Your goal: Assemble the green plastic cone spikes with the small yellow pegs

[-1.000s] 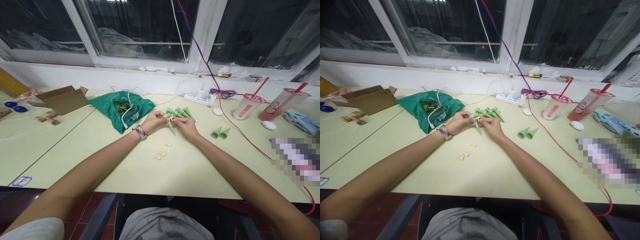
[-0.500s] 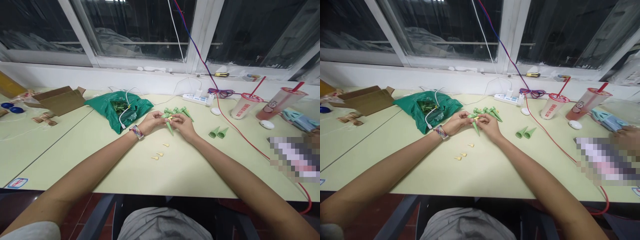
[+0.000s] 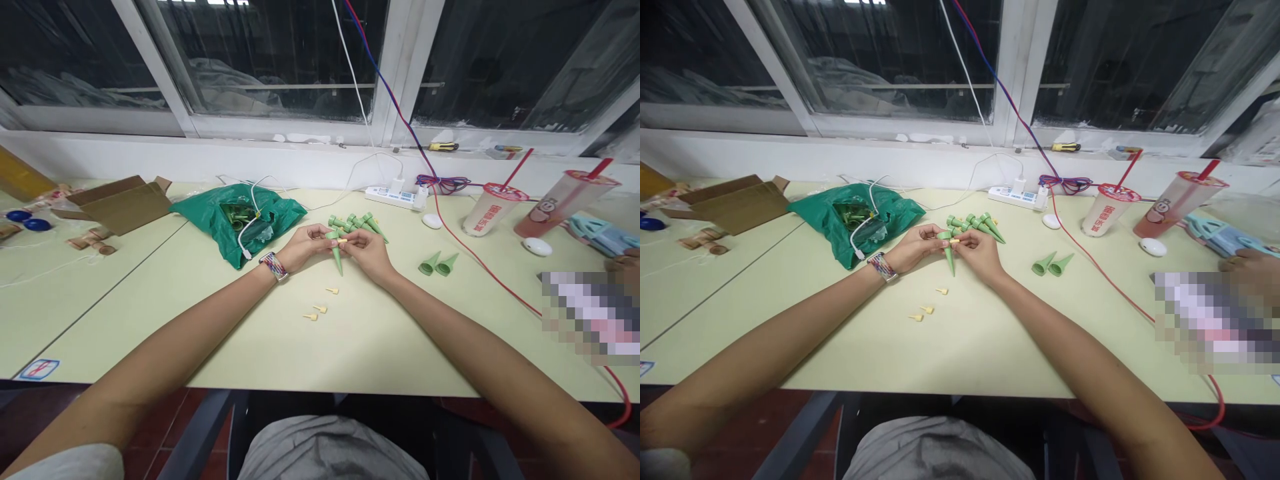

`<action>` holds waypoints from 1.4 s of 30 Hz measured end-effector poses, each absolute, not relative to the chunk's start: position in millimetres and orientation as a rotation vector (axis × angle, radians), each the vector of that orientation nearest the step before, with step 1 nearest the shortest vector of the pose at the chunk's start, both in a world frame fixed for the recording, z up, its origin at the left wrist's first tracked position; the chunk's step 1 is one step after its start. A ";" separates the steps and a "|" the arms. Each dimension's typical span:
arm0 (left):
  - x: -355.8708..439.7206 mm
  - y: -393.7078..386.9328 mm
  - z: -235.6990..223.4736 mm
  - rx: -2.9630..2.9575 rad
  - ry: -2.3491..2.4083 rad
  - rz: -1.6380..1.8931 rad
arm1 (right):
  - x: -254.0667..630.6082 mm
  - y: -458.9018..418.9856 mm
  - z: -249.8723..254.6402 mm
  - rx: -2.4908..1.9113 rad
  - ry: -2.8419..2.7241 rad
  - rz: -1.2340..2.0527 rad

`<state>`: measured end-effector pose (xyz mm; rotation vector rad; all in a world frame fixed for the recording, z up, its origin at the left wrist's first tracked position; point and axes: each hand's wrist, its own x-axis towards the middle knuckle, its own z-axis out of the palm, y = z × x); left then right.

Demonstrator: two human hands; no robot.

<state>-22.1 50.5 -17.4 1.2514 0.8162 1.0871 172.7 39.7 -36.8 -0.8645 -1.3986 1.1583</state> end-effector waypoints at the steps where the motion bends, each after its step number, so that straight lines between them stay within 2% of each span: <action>1: -22.0 49.8 -17.6 1.263 0.815 1.086 | 173.0 39.2 -36.5 -0.870 -1.394 1.170; 15: -22.1 50.0 -17.8 1.304 0.819 1.059 | 173.9 37.9 -37.1 -0.917 -1.484 1.096; 42: -23.2 49.9 -21.2 1.346 0.815 1.071 | 176.0 34.8 -26.4 -0.931 -1.349 1.298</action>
